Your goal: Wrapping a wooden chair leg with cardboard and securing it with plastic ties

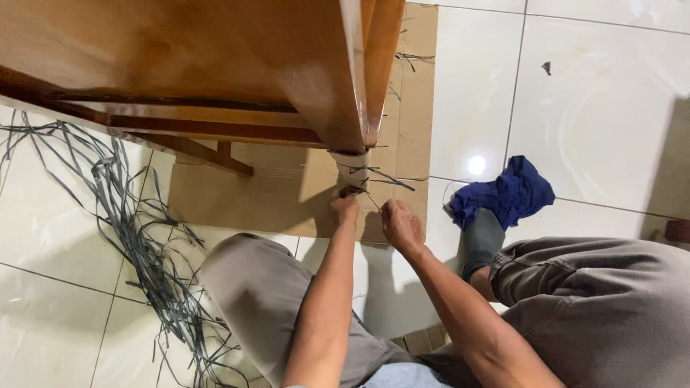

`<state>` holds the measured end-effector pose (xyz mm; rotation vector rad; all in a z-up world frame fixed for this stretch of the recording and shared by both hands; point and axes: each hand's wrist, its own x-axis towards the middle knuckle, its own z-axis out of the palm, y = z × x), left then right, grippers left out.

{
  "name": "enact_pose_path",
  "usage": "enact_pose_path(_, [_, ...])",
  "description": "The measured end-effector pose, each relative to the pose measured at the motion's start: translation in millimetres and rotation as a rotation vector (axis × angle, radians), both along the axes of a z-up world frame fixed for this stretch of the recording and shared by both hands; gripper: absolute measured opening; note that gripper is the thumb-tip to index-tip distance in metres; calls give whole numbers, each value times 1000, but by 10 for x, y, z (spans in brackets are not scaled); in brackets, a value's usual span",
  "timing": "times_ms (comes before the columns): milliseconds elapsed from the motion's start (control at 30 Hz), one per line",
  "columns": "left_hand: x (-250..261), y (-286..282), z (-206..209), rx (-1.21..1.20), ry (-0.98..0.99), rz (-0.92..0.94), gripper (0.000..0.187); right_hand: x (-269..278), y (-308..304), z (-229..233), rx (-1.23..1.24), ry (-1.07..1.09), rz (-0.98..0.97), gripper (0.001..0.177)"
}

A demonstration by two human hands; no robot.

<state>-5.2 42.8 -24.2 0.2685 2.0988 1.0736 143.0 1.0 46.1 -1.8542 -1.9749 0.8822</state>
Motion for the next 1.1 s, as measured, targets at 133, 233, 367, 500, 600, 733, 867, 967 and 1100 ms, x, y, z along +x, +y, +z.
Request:
enact_pose_path(133, [-249,247,-834,274,-23,110,18,109,-27,-196,85,-39,14,13])
enact_pose_path(233, [-264,1,252,390,-79,49,15,150,31,-391,42,-2,-75,20])
enact_pose_path(367, [-511,72,253,258,36,113,3,79,199,326,150,215,-307,21])
enact_pose_path(500, [-556,-30,1138,267,224,65,15,-39,363,1195,258,439,-541,22])
enact_pose_path(600, [-530,-157,1956,566,92,159,6,-142,418,1766,448,776,-559,19])
enact_pose_path(733, [-1020,24,2171,623,229,123,15,-348,347,2580,603,913,-462,15])
enact_pose_path(867, [-1412,-98,2898,801,121,261,31,-522,190,3073,866,796,-175,41])
enact_pose_path(967, [-1815,-93,3278,888,515,238,28,-659,221,3126,984,686,-78,59])
enact_pose_path(1100, [-2754,47,3142,889,862,259,31,-731,349,3099,1061,523,-59,71])
